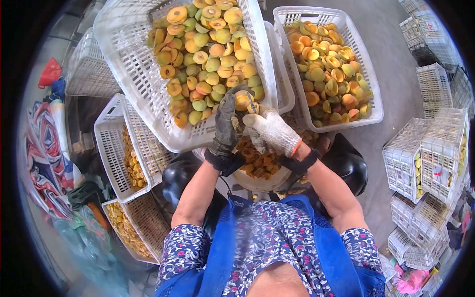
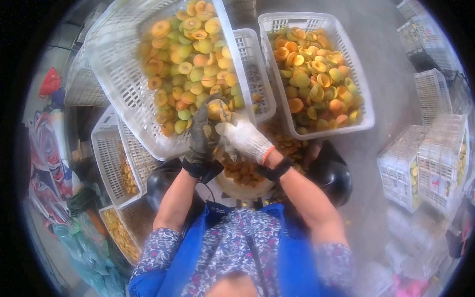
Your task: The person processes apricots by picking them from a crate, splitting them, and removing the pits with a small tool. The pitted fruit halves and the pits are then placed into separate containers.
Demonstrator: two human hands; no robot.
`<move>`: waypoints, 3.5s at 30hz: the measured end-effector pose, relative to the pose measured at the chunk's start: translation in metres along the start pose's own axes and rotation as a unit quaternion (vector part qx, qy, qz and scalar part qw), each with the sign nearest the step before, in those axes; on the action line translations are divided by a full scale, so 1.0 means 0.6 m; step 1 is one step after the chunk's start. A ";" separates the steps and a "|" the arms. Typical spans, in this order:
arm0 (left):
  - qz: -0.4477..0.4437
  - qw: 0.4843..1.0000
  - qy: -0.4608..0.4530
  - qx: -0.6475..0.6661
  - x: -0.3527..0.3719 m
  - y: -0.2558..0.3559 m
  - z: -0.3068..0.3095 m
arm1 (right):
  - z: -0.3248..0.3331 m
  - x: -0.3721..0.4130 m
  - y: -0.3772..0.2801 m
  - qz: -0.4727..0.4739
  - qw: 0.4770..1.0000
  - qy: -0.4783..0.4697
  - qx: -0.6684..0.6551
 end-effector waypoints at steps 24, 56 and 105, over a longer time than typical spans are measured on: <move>0.209 0.970 0.094 0.077 0.017 -0.052 0.037 | -0.044 0.012 0.059 -0.110 0.971 -0.161 -0.137; 0.207 0.677 -0.113 -0.697 -0.099 -0.083 0.062 | 0.008 0.081 0.113 0.084 0.834 -0.020 0.545; 0.106 0.979 -0.066 -0.160 0.327 0.182 -0.073 | 0.262 0.518 0.913 -0.394 0.757 0.371 0.366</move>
Point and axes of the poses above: each hand's wrist, its own x-axis away from the middle knuckle, its own z-axis out of the back of the hand, y = z × x, the point moved 6 cm from there along -x, towards the middle knuckle, and after that the axes turned 13 degrees about x, right-handed, at the moved point
